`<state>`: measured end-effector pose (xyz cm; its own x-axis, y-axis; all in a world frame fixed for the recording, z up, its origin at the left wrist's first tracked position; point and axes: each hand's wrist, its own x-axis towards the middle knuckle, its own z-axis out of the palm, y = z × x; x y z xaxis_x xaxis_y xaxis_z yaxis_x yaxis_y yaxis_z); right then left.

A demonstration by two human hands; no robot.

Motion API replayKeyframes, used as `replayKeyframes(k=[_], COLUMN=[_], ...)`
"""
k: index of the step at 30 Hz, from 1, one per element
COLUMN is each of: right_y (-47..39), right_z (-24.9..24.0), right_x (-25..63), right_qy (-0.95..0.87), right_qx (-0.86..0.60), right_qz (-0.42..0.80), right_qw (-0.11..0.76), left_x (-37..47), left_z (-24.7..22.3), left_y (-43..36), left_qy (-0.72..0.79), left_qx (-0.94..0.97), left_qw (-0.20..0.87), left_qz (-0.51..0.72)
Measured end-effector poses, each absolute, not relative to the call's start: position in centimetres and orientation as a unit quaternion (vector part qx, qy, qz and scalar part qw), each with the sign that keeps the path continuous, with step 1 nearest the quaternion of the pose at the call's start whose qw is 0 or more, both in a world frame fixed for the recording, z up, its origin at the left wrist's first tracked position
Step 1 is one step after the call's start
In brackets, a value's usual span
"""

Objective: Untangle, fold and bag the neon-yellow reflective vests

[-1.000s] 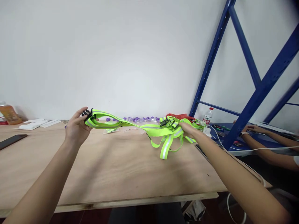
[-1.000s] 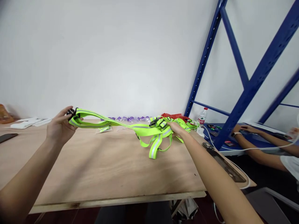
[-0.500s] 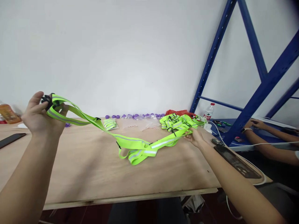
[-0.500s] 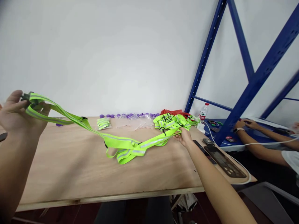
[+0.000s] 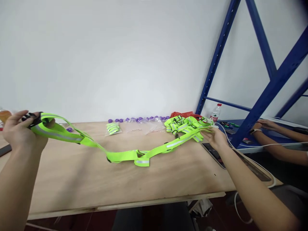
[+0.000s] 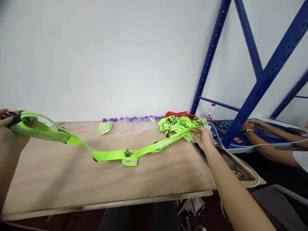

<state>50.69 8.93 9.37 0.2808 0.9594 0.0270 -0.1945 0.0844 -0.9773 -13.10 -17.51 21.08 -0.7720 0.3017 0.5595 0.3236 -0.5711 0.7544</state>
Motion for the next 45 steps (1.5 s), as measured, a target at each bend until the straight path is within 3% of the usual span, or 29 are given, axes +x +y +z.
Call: replayKeyframes(k=[5, 8, 12, 15, 18, 23, 29, 36, 39, 42, 45], right_y=[7.3, 5.5, 2.1, -0.3, -2.1, -3.2, -3.6, -3.7, -2.6, -1.6, -1.2], right_z=[10.0, 10.2, 9.0, 7.2, 5.8, 6.2, 10.4, 16.5, 18.4, 19.8, 20.8], right_x=[47.7, 45.5, 40.4, 35.5, 31.5, 29.8, 33.0, 36.7, 38.8, 40.5, 41.5], right_qy=[-0.508, -0.624, -0.867, -0.949, -0.965, -0.963, -0.940, -0.936, -0.907, -0.873, -0.841], right_qx=[-0.539, -0.524, -0.372, -0.241, -0.184, -0.183, -0.248, -0.244, -0.283, -0.307, -0.338], right_qz=[0.382, 0.240, -0.002, 0.069, 0.135, 0.139, 0.162, 0.146, 0.146, 0.184, 0.238], right_qw=[0.552, 0.527, 0.332, 0.190, 0.130, 0.139, 0.169, 0.207, 0.276, 0.330, 0.348], left_x=[-9.4, -8.8, -9.5, -8.3, -3.1, 7.2, 7.7, 5.0, 3.8, 3.1, 3.0], left_z=[19.6, 17.1, 13.8, 12.5, 11.5, 8.5, 10.1, 17.6, 20.5, 22.2, 23.1], left_y=[-16.7, -17.7, -18.9, -18.8, -18.4, -17.8, -17.0, -17.5, -18.3, -18.8, -18.7], left_qy=[-0.584, -0.644, -0.770, -0.815, -0.768, -0.635, -0.641, -0.688, -0.718, -0.731, -0.670], left_qx=[-0.344, -0.377, -0.474, -0.505, -0.567, -0.701, -0.671, -0.625, -0.581, -0.558, -0.536], left_qw=[-0.074, -0.108, -0.073, -0.012, 0.034, -0.076, -0.134, 0.106, 0.175, 0.108, -0.023], left_qz=[-0.732, -0.657, -0.421, -0.283, -0.297, -0.316, -0.347, -0.354, -0.341, -0.378, -0.513])
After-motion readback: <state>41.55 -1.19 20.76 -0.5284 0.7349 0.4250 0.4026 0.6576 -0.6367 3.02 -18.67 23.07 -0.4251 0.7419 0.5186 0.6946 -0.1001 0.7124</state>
